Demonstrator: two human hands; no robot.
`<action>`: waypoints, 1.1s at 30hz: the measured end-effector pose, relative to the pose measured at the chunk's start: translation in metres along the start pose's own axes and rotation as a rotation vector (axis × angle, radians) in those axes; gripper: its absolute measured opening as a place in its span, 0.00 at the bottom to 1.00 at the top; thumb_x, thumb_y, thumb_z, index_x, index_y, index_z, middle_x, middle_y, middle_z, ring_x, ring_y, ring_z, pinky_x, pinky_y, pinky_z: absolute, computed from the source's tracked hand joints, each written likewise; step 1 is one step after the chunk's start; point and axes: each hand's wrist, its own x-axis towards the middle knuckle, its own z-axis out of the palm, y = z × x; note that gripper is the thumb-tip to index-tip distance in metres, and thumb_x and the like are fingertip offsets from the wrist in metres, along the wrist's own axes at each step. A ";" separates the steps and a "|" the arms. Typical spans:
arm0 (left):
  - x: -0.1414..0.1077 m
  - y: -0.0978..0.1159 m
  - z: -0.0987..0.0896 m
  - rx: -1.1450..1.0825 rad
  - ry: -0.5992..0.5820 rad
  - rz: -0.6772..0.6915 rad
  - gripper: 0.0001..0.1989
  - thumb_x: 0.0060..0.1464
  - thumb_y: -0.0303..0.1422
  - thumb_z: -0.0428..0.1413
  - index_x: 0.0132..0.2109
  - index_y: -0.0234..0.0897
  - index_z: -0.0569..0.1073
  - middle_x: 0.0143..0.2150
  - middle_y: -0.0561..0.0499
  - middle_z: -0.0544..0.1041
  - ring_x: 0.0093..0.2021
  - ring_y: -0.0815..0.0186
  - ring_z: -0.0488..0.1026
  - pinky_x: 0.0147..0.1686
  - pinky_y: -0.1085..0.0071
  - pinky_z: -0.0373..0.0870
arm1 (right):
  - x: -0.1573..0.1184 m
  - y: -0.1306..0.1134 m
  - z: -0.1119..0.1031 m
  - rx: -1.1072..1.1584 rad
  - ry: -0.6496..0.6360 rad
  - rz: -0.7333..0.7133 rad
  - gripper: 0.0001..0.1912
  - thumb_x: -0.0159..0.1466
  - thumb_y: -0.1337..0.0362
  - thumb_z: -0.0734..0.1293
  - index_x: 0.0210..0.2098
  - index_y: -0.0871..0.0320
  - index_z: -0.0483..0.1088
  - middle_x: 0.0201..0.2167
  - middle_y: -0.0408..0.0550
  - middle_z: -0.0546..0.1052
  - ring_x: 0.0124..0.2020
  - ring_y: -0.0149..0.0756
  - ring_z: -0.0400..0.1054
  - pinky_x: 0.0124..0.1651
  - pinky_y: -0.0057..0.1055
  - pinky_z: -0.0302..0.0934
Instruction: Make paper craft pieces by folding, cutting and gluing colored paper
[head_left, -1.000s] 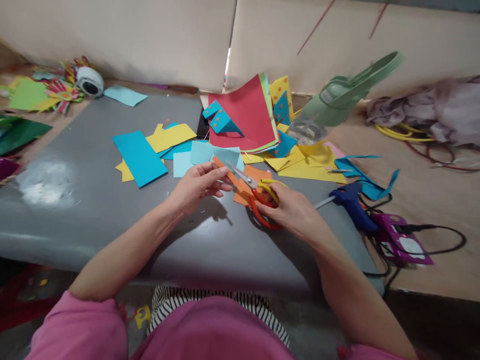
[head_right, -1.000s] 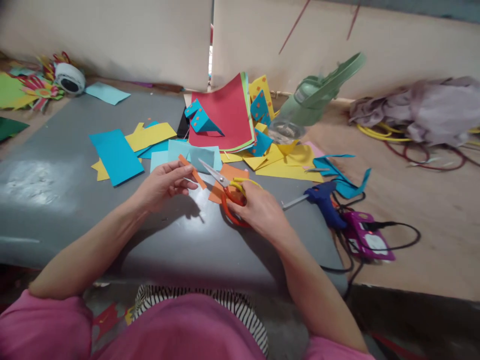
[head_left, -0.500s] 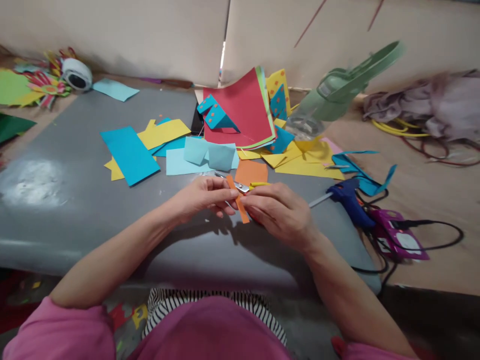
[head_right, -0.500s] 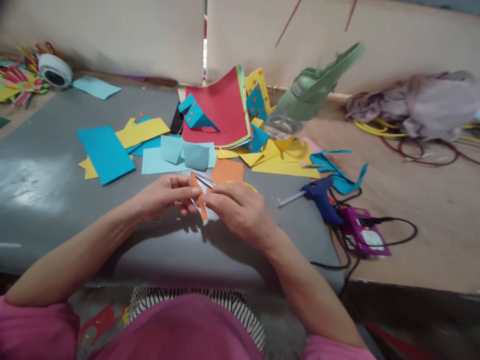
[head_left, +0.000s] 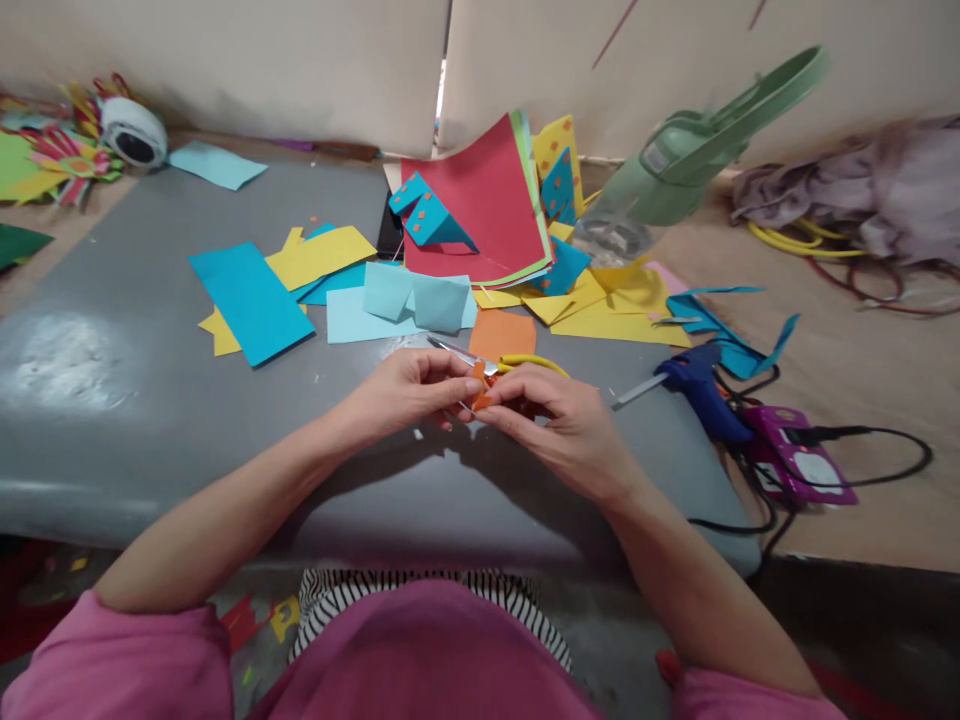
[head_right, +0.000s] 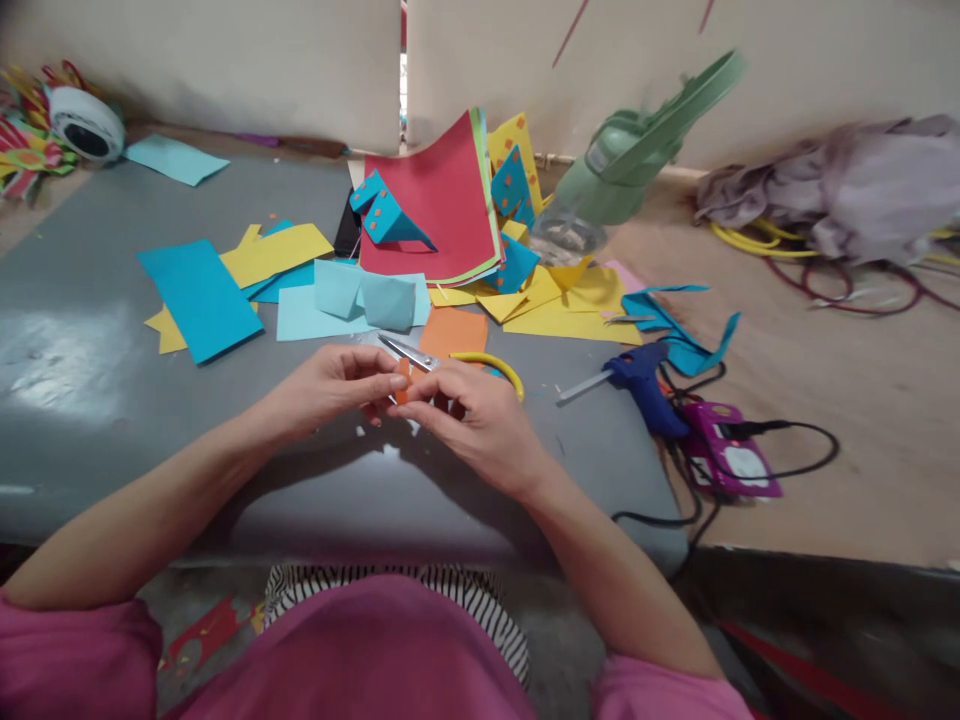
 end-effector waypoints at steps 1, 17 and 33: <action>0.000 0.000 0.001 0.010 -0.011 -0.003 0.14 0.53 0.42 0.65 0.36 0.35 0.77 0.29 0.51 0.79 0.28 0.70 0.76 0.27 0.76 0.72 | 0.000 -0.001 0.001 0.021 0.015 0.053 0.12 0.66 0.53 0.70 0.32 0.53 0.77 0.29 0.44 0.77 0.26 0.31 0.67 0.31 0.29 0.61; -0.005 0.002 0.002 0.137 -0.019 0.025 0.16 0.56 0.45 0.61 0.36 0.34 0.78 0.32 0.48 0.80 0.32 0.67 0.77 0.30 0.74 0.72 | 0.002 0.000 0.007 0.271 0.054 0.290 0.20 0.58 0.45 0.75 0.32 0.55 0.71 0.27 0.42 0.74 0.26 0.29 0.62 0.26 0.27 0.56; -0.008 -0.001 0.006 0.273 -0.054 0.078 0.12 0.55 0.41 0.62 0.40 0.36 0.79 0.34 0.51 0.80 0.31 0.69 0.75 0.32 0.73 0.72 | 0.003 -0.002 0.005 0.287 0.096 0.304 0.13 0.63 0.52 0.70 0.32 0.56 0.73 0.28 0.42 0.74 0.30 0.31 0.66 0.31 0.28 0.58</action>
